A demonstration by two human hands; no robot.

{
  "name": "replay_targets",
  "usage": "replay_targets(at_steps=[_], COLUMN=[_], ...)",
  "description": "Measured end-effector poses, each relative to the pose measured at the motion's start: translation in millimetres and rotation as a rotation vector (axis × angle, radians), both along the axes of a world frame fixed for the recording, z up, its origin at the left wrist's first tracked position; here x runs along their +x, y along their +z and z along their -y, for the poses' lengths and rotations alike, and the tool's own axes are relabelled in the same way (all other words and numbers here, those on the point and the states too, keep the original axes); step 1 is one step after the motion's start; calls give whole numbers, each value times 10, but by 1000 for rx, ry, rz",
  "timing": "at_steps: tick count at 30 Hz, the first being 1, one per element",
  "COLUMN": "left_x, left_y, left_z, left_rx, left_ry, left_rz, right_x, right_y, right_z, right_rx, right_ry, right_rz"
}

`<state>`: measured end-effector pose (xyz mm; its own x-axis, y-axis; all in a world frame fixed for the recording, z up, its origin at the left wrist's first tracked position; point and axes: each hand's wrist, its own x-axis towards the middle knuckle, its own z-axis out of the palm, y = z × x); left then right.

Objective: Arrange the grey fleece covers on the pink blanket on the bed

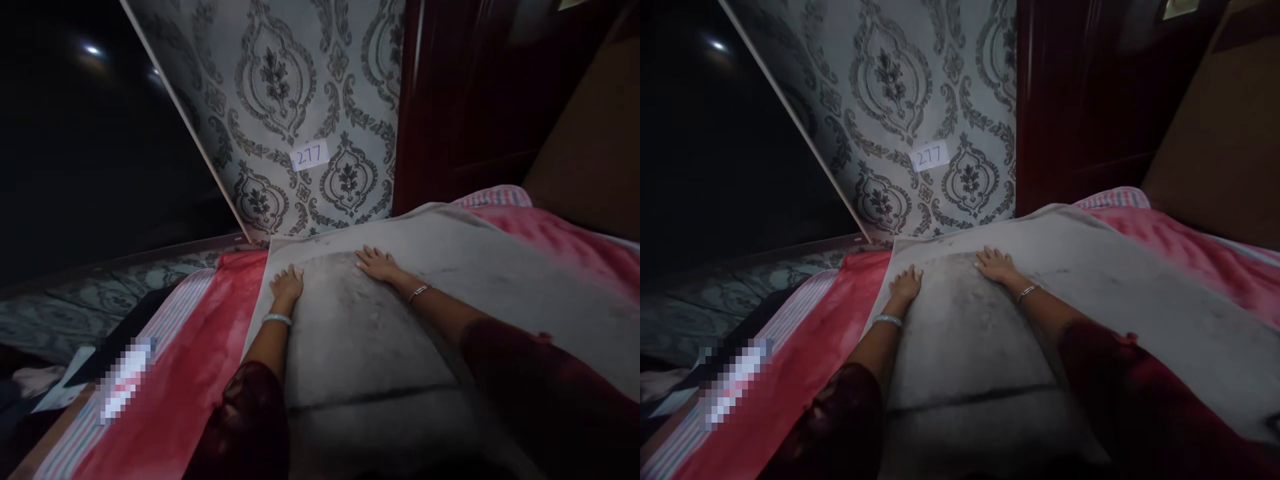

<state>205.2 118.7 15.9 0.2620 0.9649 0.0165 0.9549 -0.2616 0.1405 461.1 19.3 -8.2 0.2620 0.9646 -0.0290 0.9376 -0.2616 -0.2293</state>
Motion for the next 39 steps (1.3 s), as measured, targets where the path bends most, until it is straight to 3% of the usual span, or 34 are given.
replay_targets(at_steps=[3,7,9,12,15,20,23,26,29,32,39], left_x=[-64,-259,-399,-630,-846,-1116,-1181,-1095,-862,-589,-222], left_y=[-38,-188,-250,-325,-379,-356,-302,-279,-284,-277,-188], left_z=[405,984,1104,1095,1167,1747,2089,2358,2580,2711,2715], left_rx=[7,99,82,5,-112,-378,-595,-751,-901,-922,-1051], left_ry=[-49,-452,-520,-375,-236,72,291,360,352,356,411], left_rz=[3,10,57,272,685,1415,1712,1951,2070,2126,2087], right_x=[-304,-596,-548,-312,-123,-158,-258,-322,-342,-344,-340], right_y=[-51,-227,-293,-377,-483,-644,-696,-727,-733,-716,-658], right_z=[411,1079,1302,1483,1639,1995,2137,2183,2187,2198,2203], right_rx=[9,149,184,171,200,365,442,498,530,549,549], right_ry=[79,356,342,195,94,139,113,73,57,55,46], right_rz=[17,51,47,14,-37,-188,-244,-263,-287,-325,-451])
